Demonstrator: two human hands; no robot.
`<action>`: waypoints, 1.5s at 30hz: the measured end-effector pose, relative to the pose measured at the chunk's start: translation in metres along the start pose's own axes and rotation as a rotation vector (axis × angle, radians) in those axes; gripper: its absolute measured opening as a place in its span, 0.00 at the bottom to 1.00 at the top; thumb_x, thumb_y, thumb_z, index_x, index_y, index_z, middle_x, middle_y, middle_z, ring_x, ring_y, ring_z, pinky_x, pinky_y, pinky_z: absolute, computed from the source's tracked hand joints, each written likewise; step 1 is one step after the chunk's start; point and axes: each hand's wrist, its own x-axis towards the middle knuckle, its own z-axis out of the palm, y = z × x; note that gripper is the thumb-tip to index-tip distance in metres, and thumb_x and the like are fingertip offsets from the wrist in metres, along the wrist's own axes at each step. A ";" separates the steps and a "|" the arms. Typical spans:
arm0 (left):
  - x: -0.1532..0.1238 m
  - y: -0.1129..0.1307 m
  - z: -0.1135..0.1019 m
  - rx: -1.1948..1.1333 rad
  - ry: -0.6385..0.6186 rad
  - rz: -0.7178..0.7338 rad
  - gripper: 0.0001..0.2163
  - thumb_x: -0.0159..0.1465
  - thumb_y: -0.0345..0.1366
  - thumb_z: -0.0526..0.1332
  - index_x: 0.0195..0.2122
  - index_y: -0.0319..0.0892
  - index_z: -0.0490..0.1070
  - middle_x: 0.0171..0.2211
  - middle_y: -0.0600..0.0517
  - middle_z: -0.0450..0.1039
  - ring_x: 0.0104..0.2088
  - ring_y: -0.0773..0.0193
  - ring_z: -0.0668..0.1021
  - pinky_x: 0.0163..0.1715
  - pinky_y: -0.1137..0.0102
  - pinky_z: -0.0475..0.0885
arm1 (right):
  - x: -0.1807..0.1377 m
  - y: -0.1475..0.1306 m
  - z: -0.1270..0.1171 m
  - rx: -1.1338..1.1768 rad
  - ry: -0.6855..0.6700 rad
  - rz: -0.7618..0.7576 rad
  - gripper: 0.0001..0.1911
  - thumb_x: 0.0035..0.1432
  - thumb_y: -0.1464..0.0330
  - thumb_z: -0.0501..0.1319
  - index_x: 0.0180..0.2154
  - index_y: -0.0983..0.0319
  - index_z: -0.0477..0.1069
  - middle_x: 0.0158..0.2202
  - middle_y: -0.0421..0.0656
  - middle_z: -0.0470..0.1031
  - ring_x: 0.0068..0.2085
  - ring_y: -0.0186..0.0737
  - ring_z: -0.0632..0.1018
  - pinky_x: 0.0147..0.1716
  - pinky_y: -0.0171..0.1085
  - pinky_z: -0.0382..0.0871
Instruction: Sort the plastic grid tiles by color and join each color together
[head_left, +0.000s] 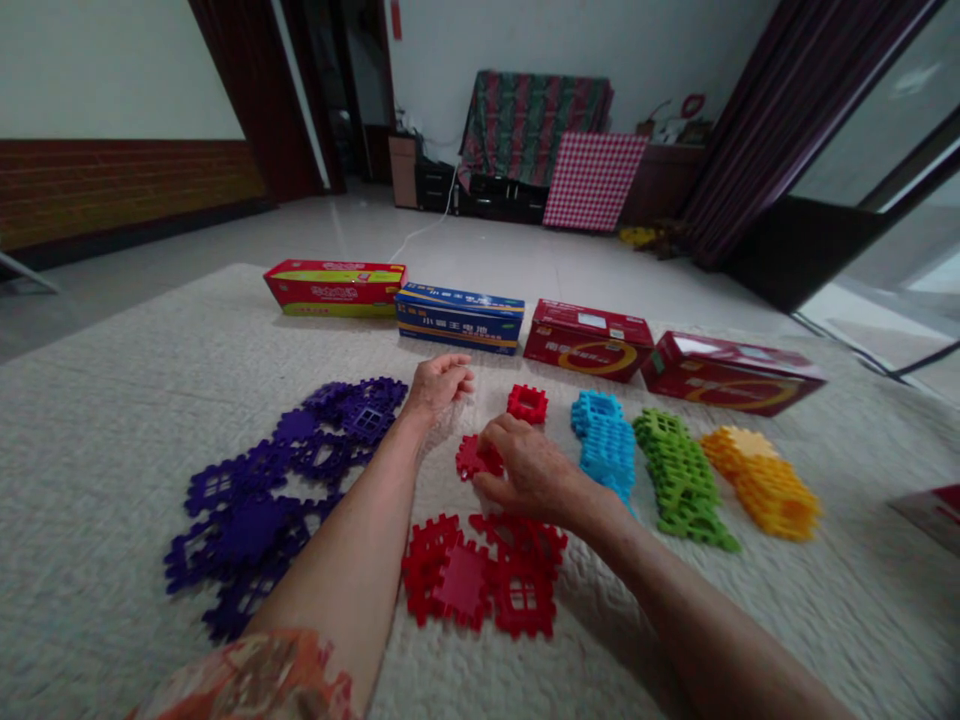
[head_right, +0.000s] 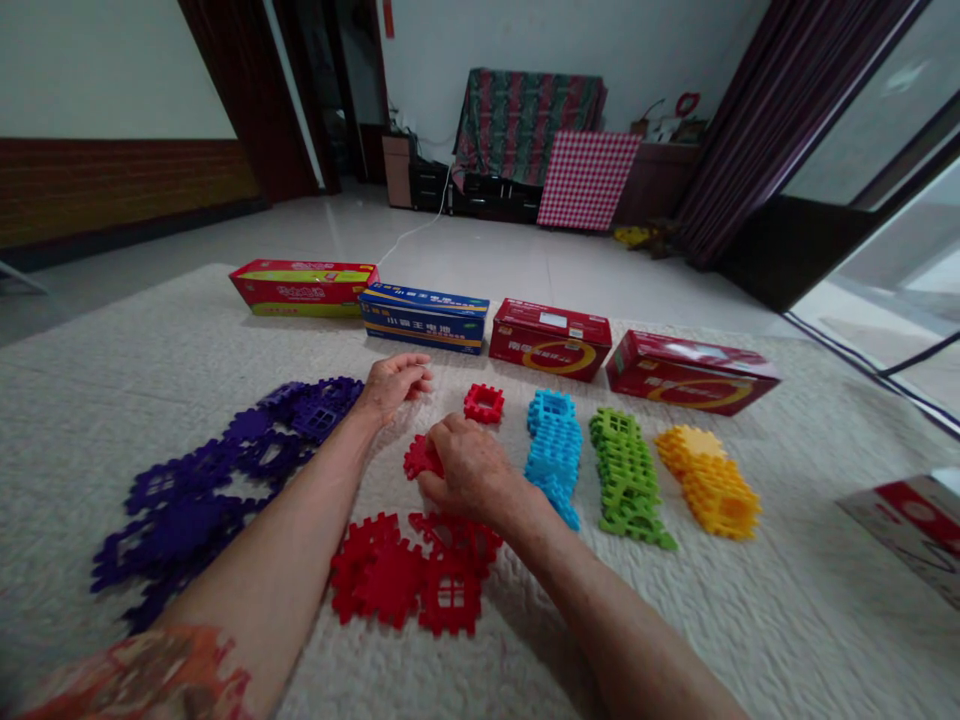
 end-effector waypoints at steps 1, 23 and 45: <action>0.000 0.000 0.000 0.001 0.002 0.000 0.14 0.51 0.32 0.60 0.39 0.38 0.74 0.28 0.52 0.75 0.22 0.71 0.75 0.18 0.78 0.65 | 0.000 0.000 0.000 0.008 0.012 0.005 0.06 0.54 0.69 0.60 0.35 0.63 0.67 0.38 0.47 0.70 0.38 0.40 0.72 0.39 0.38 0.65; -0.005 0.007 0.002 -0.020 0.002 -0.035 0.13 0.51 0.29 0.59 0.38 0.38 0.74 0.27 0.52 0.75 0.21 0.71 0.75 0.18 0.78 0.65 | 0.016 0.061 -0.018 -0.216 0.327 0.179 0.11 0.58 0.68 0.56 0.43 0.63 0.70 0.46 0.52 0.74 0.48 0.52 0.72 0.44 0.46 0.61; -0.004 0.006 0.001 0.003 0.018 -0.015 0.13 0.51 0.31 0.60 0.38 0.38 0.74 0.27 0.52 0.75 0.22 0.71 0.75 0.20 0.77 0.65 | -0.004 0.001 -0.022 0.046 -0.061 -0.087 0.13 0.53 0.68 0.64 0.42 0.63 0.70 0.42 0.47 0.72 0.42 0.42 0.74 0.41 0.39 0.67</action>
